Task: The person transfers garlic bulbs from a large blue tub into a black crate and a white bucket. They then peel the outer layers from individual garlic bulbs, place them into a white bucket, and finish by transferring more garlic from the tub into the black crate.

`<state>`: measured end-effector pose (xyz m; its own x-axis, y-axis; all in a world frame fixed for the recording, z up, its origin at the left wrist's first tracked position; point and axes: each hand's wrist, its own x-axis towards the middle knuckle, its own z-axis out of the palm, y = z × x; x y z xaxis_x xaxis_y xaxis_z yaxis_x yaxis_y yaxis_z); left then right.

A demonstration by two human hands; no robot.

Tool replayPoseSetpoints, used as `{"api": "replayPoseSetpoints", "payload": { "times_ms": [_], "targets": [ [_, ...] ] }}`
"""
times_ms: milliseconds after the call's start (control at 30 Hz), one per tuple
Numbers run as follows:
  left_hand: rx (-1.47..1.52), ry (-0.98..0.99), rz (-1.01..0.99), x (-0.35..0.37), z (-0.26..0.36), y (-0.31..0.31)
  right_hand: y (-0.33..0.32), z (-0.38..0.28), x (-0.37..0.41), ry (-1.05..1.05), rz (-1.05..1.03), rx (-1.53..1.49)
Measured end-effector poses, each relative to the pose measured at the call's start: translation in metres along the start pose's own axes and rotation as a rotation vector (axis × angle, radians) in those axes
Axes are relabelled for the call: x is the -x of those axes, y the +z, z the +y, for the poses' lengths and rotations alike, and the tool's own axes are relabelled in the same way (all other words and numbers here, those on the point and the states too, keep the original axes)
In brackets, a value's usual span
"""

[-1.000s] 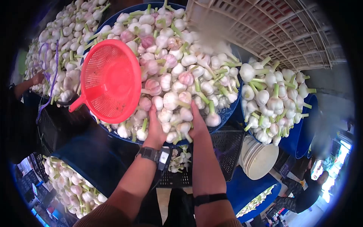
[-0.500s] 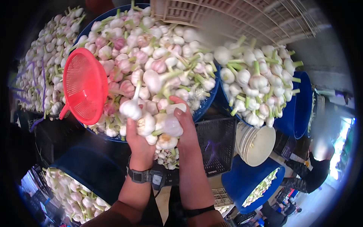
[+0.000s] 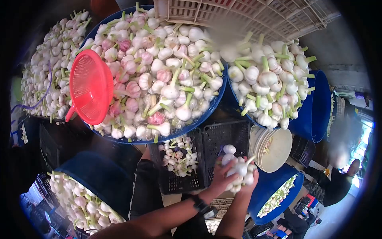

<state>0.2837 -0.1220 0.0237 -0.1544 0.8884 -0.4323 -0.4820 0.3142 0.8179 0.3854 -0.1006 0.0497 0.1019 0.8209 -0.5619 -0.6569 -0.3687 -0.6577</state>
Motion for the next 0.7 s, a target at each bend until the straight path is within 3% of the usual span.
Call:
{"api": "replayPoseSetpoints", "payload": {
  "times_ms": [33, 67, 133, 233, 267, 333, 367, 400, 433, 500, 533, 600, 633, 667, 700],
  "targets": [
    [-0.329, -0.152, 0.049, -0.002, 0.004, -0.003, -0.017, 0.004, -0.005, 0.091, 0.193, 0.219],
    [-0.59, -0.12, 0.148, -0.001, 0.003, -0.002, -0.032, 0.006, -0.014, 0.178, 0.378, 0.44],
    [-0.515, 0.051, 0.258, -0.012, 0.042, -0.022, -0.089, 0.012, -0.035, 0.073, 0.616, 0.993],
    [-0.394, 0.275, 0.534, -0.056, 0.105, -0.082, -0.026, 0.018, -0.066, -0.105, 0.477, 1.029],
    [-0.356, 0.299, 0.672, -0.077, 0.125, -0.104, 0.07, 0.019, -0.058, -0.29, 0.349, 1.115],
    [-0.26, 0.027, 0.854, -0.117, 0.162, -0.143, 0.164, 0.041, -0.063, -0.447, 0.026, 0.965],
    [0.011, -0.065, 0.757, -0.138, 0.153, -0.169, 0.196, 0.051, -0.075, -0.53, -0.133, 1.142],
    [0.28, -0.157, 0.651, -0.156, 0.139, -0.189, 0.229, 0.06, -0.09, -0.508, -0.153, 1.286],
    [0.279, -0.157, 0.648, -0.167, 0.141, -0.193, 0.236, 0.082, -0.122, -0.544, -0.146, 1.336],
    [0.317, -0.477, 0.611, -0.183, 0.14, -0.201, 0.239, 0.113, -0.175, -0.368, 0.056, 1.599],
    [0.323, -0.481, 0.616, -0.187, 0.137, -0.206, 0.244, 0.118, -0.185, -0.365, 0.052, 1.606],
    [0.403, -0.433, 0.5, -0.193, 0.126, -0.217, 0.251, 0.129, -0.198, 0.133, 0.086, 1.305],
    [0.411, -0.483, 0.539, -0.199, 0.121, -0.22, 0.23, 0.135, -0.222, 0.349, -0.044, 1.181],
    [0.417, -0.484, 0.538, -0.201, 0.116, -0.224, 0.229, 0.131, -0.224, 0.348, -0.044, 1.186],
    [0.543, -0.533, 0.476, -0.2, 0.112, -0.228, 0.226, 0.128, -0.222, 0.524, -0.172, 0.961]
  ]
}}
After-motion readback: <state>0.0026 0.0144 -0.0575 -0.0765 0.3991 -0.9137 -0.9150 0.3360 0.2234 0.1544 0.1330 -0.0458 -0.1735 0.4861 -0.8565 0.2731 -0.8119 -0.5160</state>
